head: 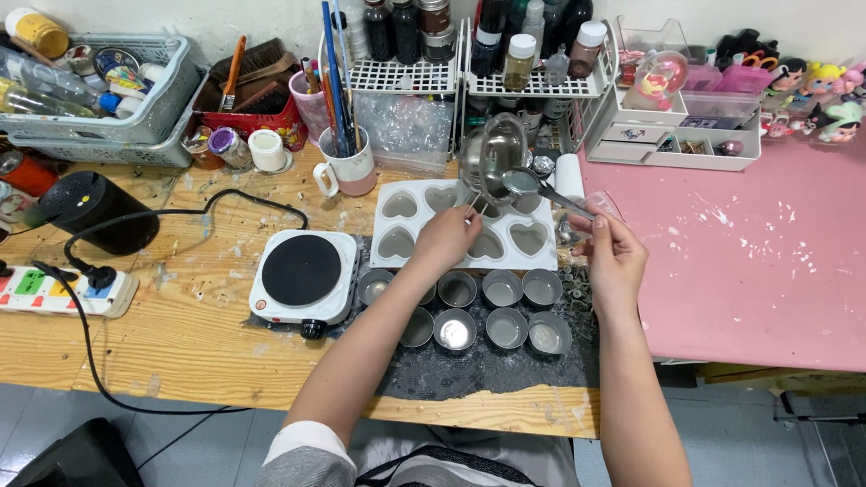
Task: The person holds a small metal melting pot over a hot plate and uses a spoon to scoop and pour melted gray wax into small metal candle cups and a heart-shaped silicone mold, refilling the spoon from the pot repeatedly. After pouring, the person sets the pot down and arranges the filled cups on the work table.
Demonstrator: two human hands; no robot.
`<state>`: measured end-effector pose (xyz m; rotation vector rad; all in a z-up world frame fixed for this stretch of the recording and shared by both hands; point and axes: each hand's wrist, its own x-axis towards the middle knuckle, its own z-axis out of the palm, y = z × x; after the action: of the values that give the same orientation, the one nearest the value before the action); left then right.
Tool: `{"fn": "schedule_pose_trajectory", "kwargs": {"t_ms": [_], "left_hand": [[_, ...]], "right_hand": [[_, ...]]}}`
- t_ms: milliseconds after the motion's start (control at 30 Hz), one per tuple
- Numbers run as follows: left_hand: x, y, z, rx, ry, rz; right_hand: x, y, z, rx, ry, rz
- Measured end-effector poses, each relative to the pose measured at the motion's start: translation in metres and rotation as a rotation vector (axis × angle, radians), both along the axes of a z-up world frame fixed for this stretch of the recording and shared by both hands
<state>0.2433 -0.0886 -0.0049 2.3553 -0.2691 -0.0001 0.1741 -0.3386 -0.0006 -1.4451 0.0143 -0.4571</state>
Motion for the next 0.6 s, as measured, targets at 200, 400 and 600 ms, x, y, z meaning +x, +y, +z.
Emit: {"fn": "schedule_pose_trajectory", "kwargs": {"t_ms": [200,400,600], "left_hand": [[-0.007,0.022,0.001,0.1,-0.053,0.037],[-0.014,0.03,0.001,0.216,-0.129,0.058],[-0.015,0.033,-0.008,0.283,-0.197,0.029]], "right_hand": [[0.009,0.022,0.005,-0.148,-0.049,0.074],[0.016,0.033,-0.004,-0.254,-0.076,0.131],[0.015,0.035,-0.006,-0.279,-0.072,0.126]]}}
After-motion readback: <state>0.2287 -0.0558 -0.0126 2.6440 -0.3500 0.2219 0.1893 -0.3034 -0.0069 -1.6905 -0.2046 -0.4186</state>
